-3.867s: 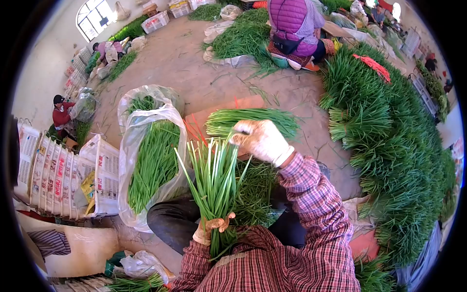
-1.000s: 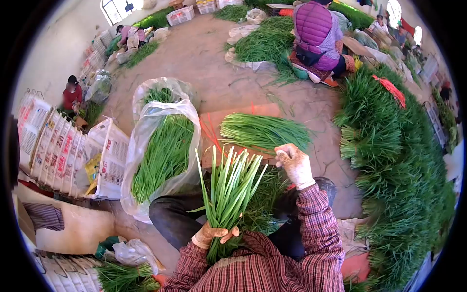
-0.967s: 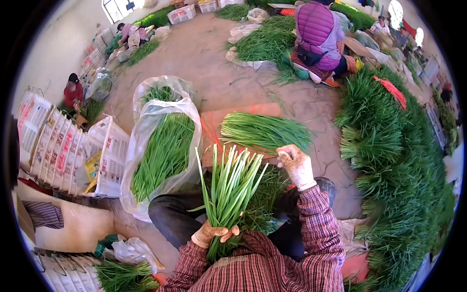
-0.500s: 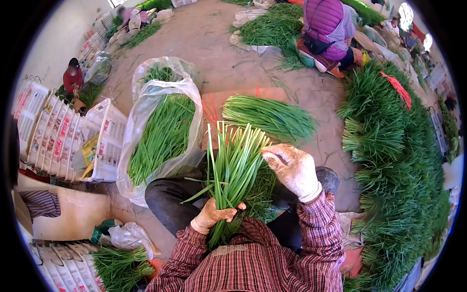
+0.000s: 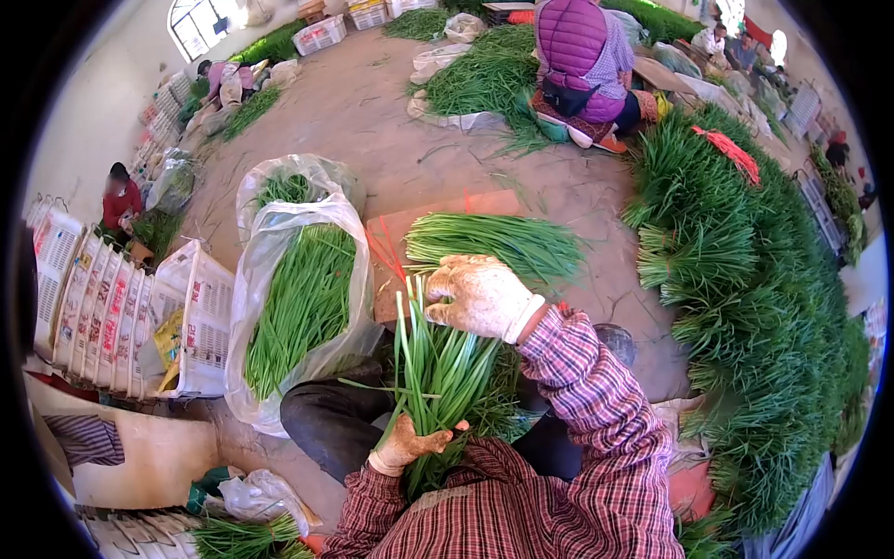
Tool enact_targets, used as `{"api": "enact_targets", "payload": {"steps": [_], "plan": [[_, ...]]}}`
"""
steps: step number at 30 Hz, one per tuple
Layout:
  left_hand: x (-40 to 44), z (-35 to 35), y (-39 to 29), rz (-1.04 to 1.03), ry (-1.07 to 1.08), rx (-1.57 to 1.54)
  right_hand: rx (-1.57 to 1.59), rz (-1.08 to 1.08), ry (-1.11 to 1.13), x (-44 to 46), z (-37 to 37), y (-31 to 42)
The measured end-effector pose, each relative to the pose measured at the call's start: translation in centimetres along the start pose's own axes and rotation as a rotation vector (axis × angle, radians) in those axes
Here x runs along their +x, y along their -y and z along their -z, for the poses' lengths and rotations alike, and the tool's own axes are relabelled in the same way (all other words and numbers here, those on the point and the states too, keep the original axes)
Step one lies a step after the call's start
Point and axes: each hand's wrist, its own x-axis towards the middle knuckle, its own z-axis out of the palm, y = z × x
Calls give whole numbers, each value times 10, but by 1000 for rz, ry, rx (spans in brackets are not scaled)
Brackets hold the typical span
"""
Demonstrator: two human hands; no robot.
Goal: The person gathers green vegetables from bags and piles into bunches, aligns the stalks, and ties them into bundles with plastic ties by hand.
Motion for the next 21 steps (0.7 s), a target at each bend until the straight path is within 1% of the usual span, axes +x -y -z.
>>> {"api": "enact_targets", "payload": {"steps": [2, 3, 4, 5, 6, 7, 8, 9, 10, 11, 12, 14, 15, 16, 17, 18, 19, 20, 21], "plan": [[-3, 5, -1, 35, 45, -150, 0, 17, -47, 2, -4, -6], [-3, 6, -2, 48, 60, -198, 41, -59, -49, 3, 0, -2], [-3, 4, -1, 49, 55, -418, 82, -134, -50, 2, 4, 2], [-3, 3, -2, 50, 53, -528, 164, -201, -113, 1, 6, 4], [-3, 0, -6, 51, 51, -638, 162, -202, -114, 1, 6, 2], [-4, -3, -16, 145, 23, -273, 246, -248, -195, 0, 5, -1], [-3, -4, -18, 187, 6, -87, 330, -293, -277, 0, 4, -4], [-3, -5, -20, 233, -2, 97, 571, -338, -306, 3, 7, -7], [-2, -4, -14, 116, -42, 108, 764, -390, -421, 5, 11, -11], [-3, -1, -8, 0, -83, 118, 780, -354, -498, 4, 23, -18], [-3, 5, -3, -2, -82, 117, 797, -318, -574, 0, 37, -21], [-3, 12, 1, 8, -31, 140, 988, -226, -721, -6, 70, -1], [-2, 12, 0, 10, -16, 146, 1093, -219, -766, -11, 85, 6], [1, 4, -6, -15, -93, 179, 1174, -188, -836, -14, 97, 15], [3, -1, -9, -37, -167, 214, 1273, -95, -764, -23, 108, 14], [5, 3, 0, -38, -167, 213, 1366, -1, -692, -31, 116, 11], [9, 10, 11, -68, -185, 115, 1270, 22, -602, -32, 119, 15], [12, 16, 22, -97, -201, 17, 1104, -162, -507, -39, 117, 27], [14, 13, 21, -97, -196, 18, 1100, -186, -323, -42, 105, 25]]}}
